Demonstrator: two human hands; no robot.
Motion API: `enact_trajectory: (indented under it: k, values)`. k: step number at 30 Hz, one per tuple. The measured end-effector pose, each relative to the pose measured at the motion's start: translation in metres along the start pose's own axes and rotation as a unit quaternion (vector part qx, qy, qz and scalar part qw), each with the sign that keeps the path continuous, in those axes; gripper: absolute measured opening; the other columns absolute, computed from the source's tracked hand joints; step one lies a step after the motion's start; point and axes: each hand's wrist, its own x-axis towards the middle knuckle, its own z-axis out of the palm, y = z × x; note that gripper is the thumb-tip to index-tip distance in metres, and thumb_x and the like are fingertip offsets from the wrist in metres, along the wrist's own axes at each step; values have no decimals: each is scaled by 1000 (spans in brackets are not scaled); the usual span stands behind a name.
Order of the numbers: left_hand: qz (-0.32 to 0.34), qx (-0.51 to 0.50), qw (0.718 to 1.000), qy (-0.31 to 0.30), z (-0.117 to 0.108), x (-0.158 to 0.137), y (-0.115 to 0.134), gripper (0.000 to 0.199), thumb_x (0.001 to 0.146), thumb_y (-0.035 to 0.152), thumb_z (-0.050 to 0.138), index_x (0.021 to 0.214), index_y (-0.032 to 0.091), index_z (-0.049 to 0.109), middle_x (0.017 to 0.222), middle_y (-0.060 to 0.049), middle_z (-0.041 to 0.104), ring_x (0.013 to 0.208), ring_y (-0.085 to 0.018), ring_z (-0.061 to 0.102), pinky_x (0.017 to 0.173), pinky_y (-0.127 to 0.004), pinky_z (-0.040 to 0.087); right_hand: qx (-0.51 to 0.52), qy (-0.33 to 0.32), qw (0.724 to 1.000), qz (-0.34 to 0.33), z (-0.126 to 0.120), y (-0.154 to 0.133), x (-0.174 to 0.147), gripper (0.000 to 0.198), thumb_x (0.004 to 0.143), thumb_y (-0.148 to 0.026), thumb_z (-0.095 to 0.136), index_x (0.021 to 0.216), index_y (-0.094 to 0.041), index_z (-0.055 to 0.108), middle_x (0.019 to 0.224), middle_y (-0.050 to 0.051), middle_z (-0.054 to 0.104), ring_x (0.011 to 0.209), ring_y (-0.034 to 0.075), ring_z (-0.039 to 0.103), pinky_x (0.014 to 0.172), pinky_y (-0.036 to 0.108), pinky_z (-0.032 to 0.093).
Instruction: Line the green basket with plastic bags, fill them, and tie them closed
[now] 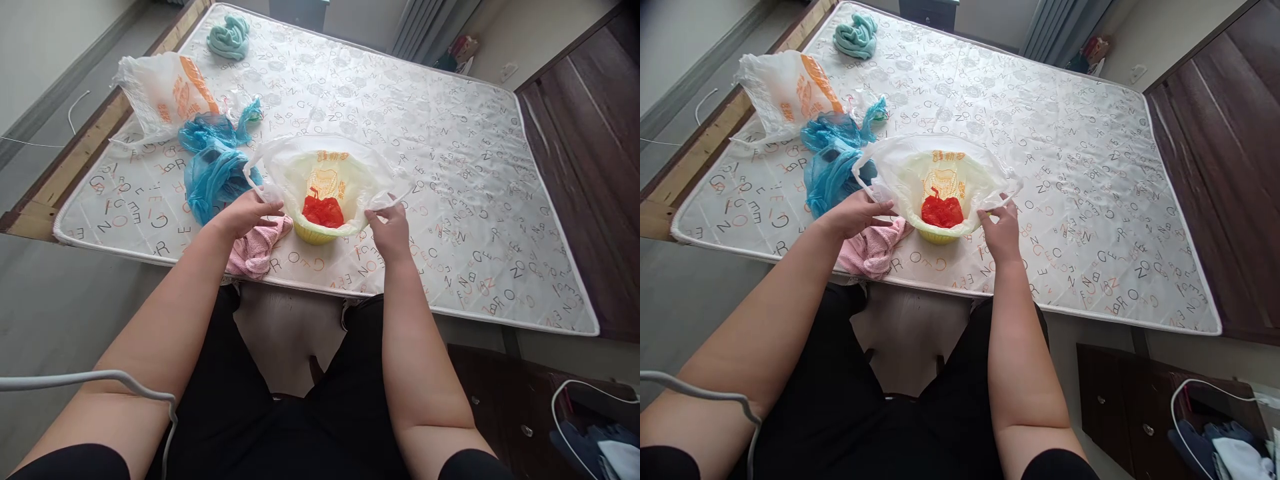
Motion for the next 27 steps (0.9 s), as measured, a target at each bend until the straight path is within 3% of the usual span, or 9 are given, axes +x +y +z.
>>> enact_trajectory:
  k: [3,7,10,16,21,27]
  values:
    - [-29,34,999,-32,-3,0,-2,62,65,48,97,117,21,79,120,-17,78,109,-34,75,87,-44,64,-41,47,998,9,-4,-7,-1,29,86,-51,71,85,-22,69,111,7,66,94,20,63,94,41,55]
    - [-68,78,991,-89,-1,3,-7,54,68,50,95,111,20,82,116,-17,79,108,-34,76,88,-44,64,-60,-27,994,83,-8,-15,-1,38,84,-56,73,74,-21,62,74,0,59,68,16,51,68,33,46]
    - [-73,84,990,-88,1,4,-9,53,69,50,93,112,20,82,117,-16,79,108,-33,76,87,-43,64,-92,-54,988,107,-10,-15,0,44,80,-55,78,65,-22,53,62,-4,49,60,13,43,60,31,37]
    - [-57,43,996,-58,0,7,-12,37,73,41,87,101,17,82,105,-17,80,101,-33,77,83,-43,65,4,-49,993,110,-9,-9,-1,34,86,-53,73,78,-21,66,66,-1,62,54,13,51,53,29,41]
    - [-34,-58,998,-18,4,8,-9,15,76,28,76,78,16,69,91,-18,78,97,-36,79,74,-43,67,161,-17,975,152,-6,-13,2,44,86,-64,72,83,-23,59,81,2,72,45,9,53,40,25,39]
    - [-13,-144,989,24,12,5,2,6,75,17,65,75,17,60,76,-10,72,106,-37,79,74,-40,68,253,-7,952,171,-3,-12,5,53,84,-73,73,93,-25,53,88,2,76,56,13,69,42,23,51]
